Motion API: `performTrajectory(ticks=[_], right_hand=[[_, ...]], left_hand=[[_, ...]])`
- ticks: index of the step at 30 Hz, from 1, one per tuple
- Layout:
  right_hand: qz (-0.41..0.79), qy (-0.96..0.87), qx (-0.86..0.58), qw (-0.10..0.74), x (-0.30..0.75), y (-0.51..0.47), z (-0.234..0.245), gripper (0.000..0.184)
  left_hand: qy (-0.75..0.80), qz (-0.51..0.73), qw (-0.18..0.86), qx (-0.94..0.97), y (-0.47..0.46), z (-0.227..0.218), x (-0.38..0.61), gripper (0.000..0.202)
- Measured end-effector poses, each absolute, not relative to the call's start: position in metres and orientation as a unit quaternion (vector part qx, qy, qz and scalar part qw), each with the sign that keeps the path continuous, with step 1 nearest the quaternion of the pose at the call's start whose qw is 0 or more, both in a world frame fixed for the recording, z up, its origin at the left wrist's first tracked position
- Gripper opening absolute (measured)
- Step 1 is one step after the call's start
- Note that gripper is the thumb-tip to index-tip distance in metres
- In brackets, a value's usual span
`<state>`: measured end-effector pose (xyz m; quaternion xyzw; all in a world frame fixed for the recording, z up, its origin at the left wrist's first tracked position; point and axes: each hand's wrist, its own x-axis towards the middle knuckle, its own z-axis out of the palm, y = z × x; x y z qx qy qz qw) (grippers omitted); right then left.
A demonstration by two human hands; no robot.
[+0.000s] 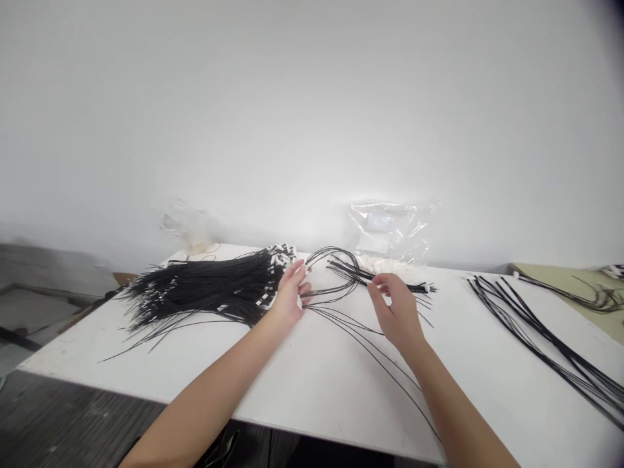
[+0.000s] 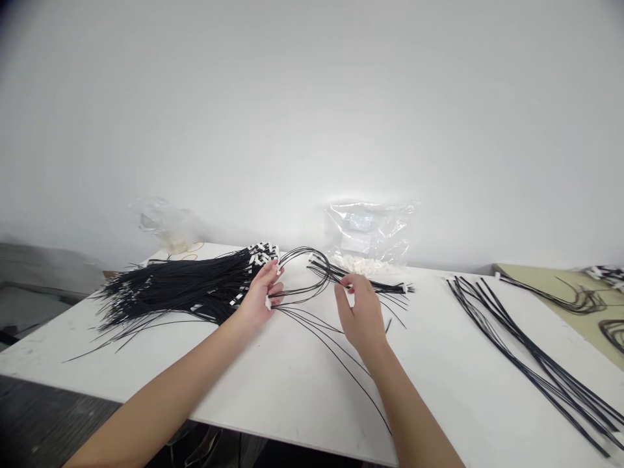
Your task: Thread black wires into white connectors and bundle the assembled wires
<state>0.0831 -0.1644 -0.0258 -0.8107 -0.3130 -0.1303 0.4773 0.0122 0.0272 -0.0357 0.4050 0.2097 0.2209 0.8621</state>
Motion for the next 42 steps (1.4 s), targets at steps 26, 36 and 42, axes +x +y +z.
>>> performTrajectory(ticks=[26, 36, 42], right_hand=[[0.23, -0.436, -0.665, 0.561, 0.059, -0.159, -0.023, 0.016], [0.327, -0.327, -0.459, 0.759, 0.073, -0.173, -0.005, 0.019], [0.239, -0.251, -0.492, 0.799, 0.077, -0.167, -0.007, 0.021]], left_hand=[[0.167, 0.198, 0.892, 0.371, 0.024, -0.033, 0.009, 0.036], [0.189, 0.203, 0.87, 0.409, 0.024, -0.041, 0.012, 0.043], [0.191, 0.199, 0.844, 0.461, 0.022, -0.041, 0.012, 0.04]])
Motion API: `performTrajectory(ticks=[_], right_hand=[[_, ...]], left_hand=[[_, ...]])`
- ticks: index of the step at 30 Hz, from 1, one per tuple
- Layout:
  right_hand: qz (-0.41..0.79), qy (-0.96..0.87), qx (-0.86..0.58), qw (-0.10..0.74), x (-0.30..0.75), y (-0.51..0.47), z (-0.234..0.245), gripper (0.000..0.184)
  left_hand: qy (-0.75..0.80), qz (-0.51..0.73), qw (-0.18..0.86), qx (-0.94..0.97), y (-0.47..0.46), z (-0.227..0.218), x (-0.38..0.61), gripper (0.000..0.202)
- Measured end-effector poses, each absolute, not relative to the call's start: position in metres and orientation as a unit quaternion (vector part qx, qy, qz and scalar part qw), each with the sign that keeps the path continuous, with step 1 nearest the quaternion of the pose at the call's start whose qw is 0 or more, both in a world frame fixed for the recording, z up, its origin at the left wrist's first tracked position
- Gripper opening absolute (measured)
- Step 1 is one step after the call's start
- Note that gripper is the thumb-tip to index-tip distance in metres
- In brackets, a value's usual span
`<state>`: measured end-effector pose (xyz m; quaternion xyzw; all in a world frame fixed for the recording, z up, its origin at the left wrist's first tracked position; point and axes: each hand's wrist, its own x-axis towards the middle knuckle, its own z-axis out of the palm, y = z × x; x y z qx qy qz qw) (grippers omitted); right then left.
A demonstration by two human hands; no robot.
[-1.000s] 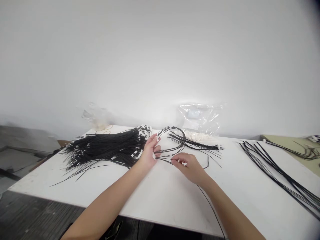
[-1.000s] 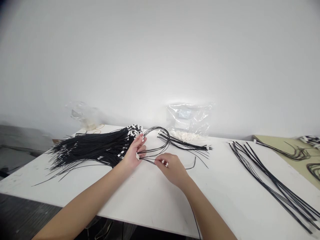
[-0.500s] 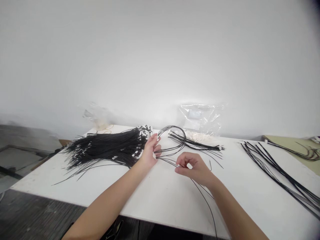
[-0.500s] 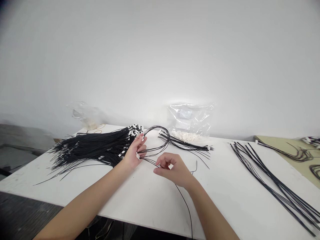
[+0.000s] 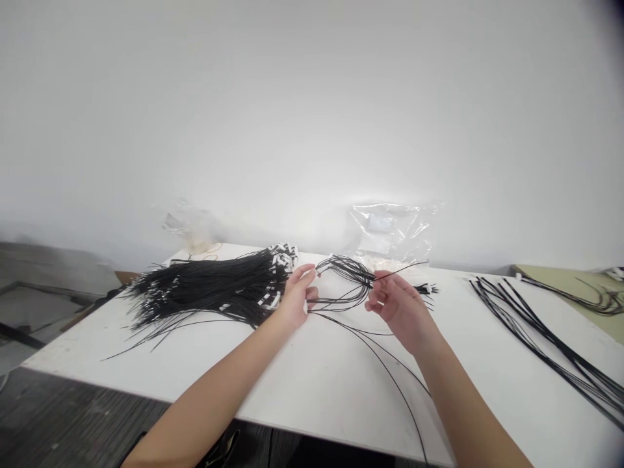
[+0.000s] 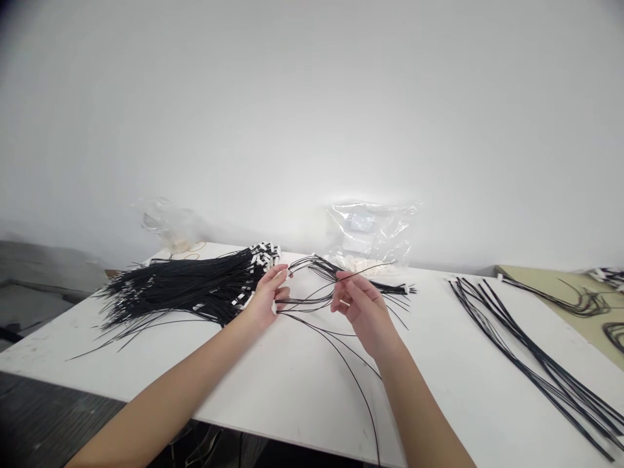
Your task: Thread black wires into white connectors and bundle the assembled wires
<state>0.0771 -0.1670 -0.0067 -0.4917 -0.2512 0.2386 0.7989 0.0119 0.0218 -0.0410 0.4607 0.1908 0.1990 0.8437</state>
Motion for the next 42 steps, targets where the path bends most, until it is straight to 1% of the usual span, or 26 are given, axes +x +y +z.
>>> performTrajectory(ticks=[5, 10, 12, 14, 16, 17, 20, 24, 26, 30, 42], right_hand=[[0.186, -0.162, -0.442, 0.863, 0.084, -0.164, -0.008, 0.02], [0.135, -0.145, -0.392, 0.899, 0.096, -0.17, -0.011, 0.016], [0.116, -0.134, -0.386, 0.905, 0.099, -0.173, -0.012, 0.017], [0.108, -0.128, -0.402, 0.9, 0.1, -0.176, -0.011, 0.025], [0.124, -0.145, -0.443, 0.876, 0.097, -0.176, -0.01, 0.036], [0.137, -0.16, -0.471, 0.857, 0.095, -0.176, -0.01, 0.037], [0.147, -0.21, -0.575, 0.777, 0.085, -0.171, -0.011, 0.028], [0.046, -0.316, -0.682, 0.658, 0.076, -0.163, -0.017, 0.018], [0.006, -0.342, -0.703, 0.623, 0.075, -0.161, -0.02, 0.016], [-0.018, -0.341, -0.724, 0.6, 0.077, -0.162, -0.023, 0.015], [-0.012, -0.34, -0.725, 0.599, 0.077, -0.163, -0.022, 0.017]], left_hand=[[0.179, 0.188, 0.825, 0.503, 0.018, -0.041, 0.012, 0.034], [0.164, 0.18, 0.824, 0.512, 0.017, -0.041, 0.012, 0.035], [0.162, 0.174, 0.824, 0.515, 0.018, -0.042, 0.011, 0.038], [0.159, 0.171, 0.823, 0.519, 0.017, -0.043, 0.011, 0.04], [0.157, 0.168, 0.821, 0.523, 0.017, -0.044, 0.011, 0.041], [0.155, 0.166, 0.821, 0.524, 0.017, -0.044, 0.011, 0.04], [0.148, 0.162, 0.824, 0.522, 0.015, -0.045, 0.012, 0.039], [0.149, 0.151, 0.835, 0.508, 0.014, -0.045, 0.011, 0.04], [0.15, 0.138, 0.842, 0.5, 0.014, -0.044, 0.01, 0.041], [0.132, 0.114, 0.853, 0.491, 0.014, -0.042, 0.009, 0.039], [0.122, 0.104, 0.86, 0.484, 0.012, -0.039, 0.008, 0.039]])
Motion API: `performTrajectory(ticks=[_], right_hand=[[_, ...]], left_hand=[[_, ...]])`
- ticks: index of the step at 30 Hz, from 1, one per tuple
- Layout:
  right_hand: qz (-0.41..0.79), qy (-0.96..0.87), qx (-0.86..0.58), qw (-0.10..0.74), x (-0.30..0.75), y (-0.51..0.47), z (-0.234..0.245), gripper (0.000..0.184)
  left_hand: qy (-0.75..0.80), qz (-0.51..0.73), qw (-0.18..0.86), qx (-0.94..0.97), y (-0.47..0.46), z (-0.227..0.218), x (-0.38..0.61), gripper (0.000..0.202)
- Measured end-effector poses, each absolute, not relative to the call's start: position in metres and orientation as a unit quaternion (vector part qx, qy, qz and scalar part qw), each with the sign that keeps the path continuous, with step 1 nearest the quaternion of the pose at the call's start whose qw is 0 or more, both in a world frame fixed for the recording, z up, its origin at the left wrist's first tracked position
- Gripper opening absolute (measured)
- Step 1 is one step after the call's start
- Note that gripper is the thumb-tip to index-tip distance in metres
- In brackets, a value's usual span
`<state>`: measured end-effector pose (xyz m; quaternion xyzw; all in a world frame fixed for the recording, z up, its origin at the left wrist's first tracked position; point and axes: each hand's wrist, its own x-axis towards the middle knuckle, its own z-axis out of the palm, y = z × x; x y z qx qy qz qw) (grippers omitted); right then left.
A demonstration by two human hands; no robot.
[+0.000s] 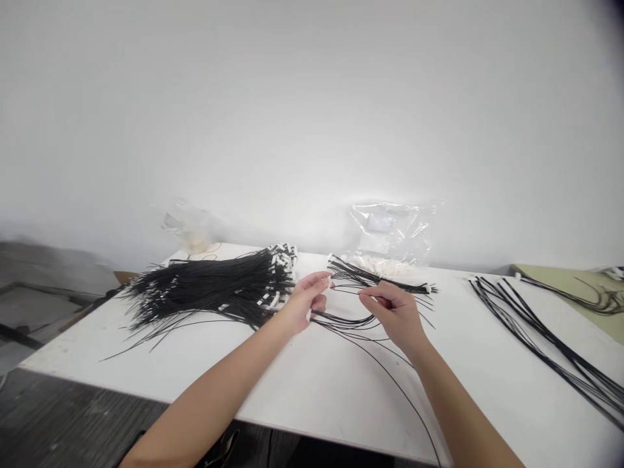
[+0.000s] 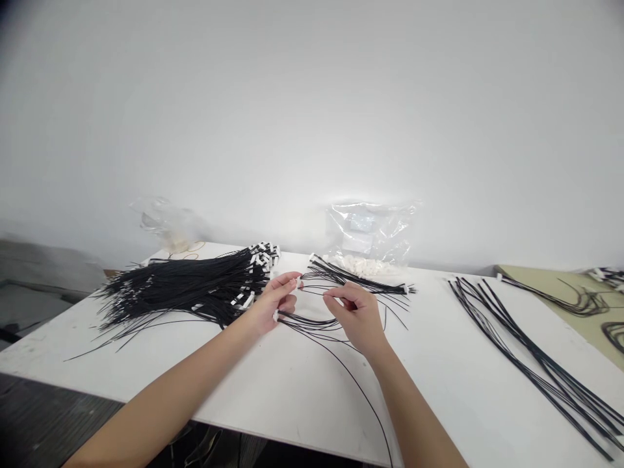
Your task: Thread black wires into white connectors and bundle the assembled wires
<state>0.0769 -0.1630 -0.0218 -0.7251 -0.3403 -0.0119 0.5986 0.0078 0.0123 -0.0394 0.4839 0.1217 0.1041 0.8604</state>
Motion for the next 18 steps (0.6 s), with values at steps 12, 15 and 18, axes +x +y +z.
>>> performTrajectory(ticks=[12, 15, 18], right_hand=[[-0.145, -0.416, -0.738, 0.511, 0.077, -0.161, -0.024, 0.015], [-0.203, -0.445, -0.745, 0.454, 0.076, -0.16, -0.027, 0.016], [-0.268, -0.469, -0.764, 0.352, 0.075, -0.159, -0.033, 0.016]], left_hand=[[0.102, 0.127, 0.83, 0.534, 0.013, -0.043, 0.009, 0.034], [0.106, 0.128, 0.817, 0.553, 0.012, -0.044, 0.01, 0.035], [0.107, 0.117, 0.817, 0.554, 0.009, -0.046, 0.009, 0.035]])
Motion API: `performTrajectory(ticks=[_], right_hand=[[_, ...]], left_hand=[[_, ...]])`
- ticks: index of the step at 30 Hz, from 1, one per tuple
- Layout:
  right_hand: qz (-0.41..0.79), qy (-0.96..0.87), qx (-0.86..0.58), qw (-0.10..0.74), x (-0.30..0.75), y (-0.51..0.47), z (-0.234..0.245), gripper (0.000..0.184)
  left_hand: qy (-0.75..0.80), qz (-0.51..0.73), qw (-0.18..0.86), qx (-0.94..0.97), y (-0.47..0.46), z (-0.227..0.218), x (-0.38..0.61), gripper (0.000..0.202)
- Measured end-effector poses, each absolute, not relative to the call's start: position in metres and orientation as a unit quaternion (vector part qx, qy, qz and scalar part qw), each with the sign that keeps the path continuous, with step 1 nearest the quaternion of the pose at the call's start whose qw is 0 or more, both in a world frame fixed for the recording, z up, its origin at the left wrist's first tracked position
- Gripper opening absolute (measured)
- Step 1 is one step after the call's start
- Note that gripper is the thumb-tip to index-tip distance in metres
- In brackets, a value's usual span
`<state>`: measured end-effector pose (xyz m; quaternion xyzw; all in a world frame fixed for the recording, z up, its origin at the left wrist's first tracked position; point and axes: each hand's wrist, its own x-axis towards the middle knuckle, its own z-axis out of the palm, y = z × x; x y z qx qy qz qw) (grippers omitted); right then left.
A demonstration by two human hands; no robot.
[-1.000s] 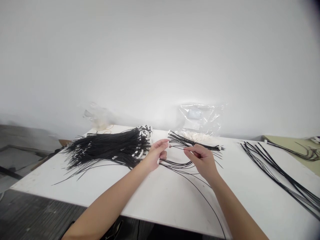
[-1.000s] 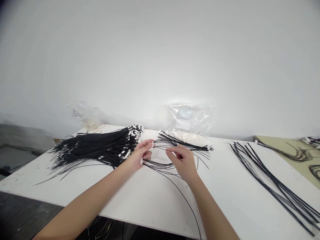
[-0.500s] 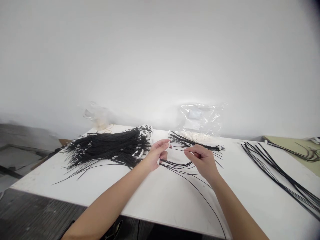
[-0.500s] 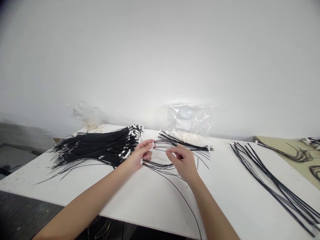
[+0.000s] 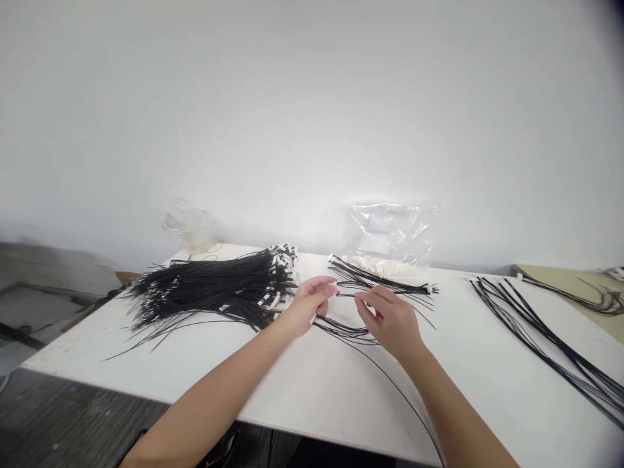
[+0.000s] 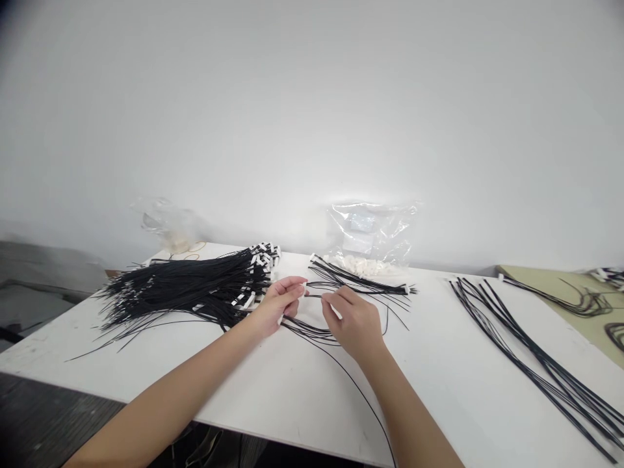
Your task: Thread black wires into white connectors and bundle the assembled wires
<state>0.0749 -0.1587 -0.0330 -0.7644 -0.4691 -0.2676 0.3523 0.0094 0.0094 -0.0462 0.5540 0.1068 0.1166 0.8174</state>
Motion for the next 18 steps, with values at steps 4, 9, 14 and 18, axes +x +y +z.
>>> performTrajectory(ticks=[4, 9, 14, 18], right_hand=[[-0.359, -0.518, -0.727, 0.273, 0.075, -0.155, -0.041, 0.013], [-0.379, -0.525, -0.716, 0.261, 0.074, -0.151, -0.046, 0.011], [-0.381, -0.53, -0.704, 0.282, 0.074, -0.15, -0.046, 0.008], [-0.384, -0.531, -0.702, 0.279, 0.072, -0.15, -0.047, 0.009]], left_hand=[[0.096, 0.095, 0.819, 0.557, 0.006, -0.049, 0.008, 0.037], [0.103, 0.091, 0.822, 0.553, 0.002, -0.051, 0.008, 0.035], [0.111, 0.088, 0.826, 0.545, 0.0, -0.052, 0.008, 0.036], [0.113, 0.085, 0.829, 0.541, 0.0, -0.053, 0.007, 0.037]])
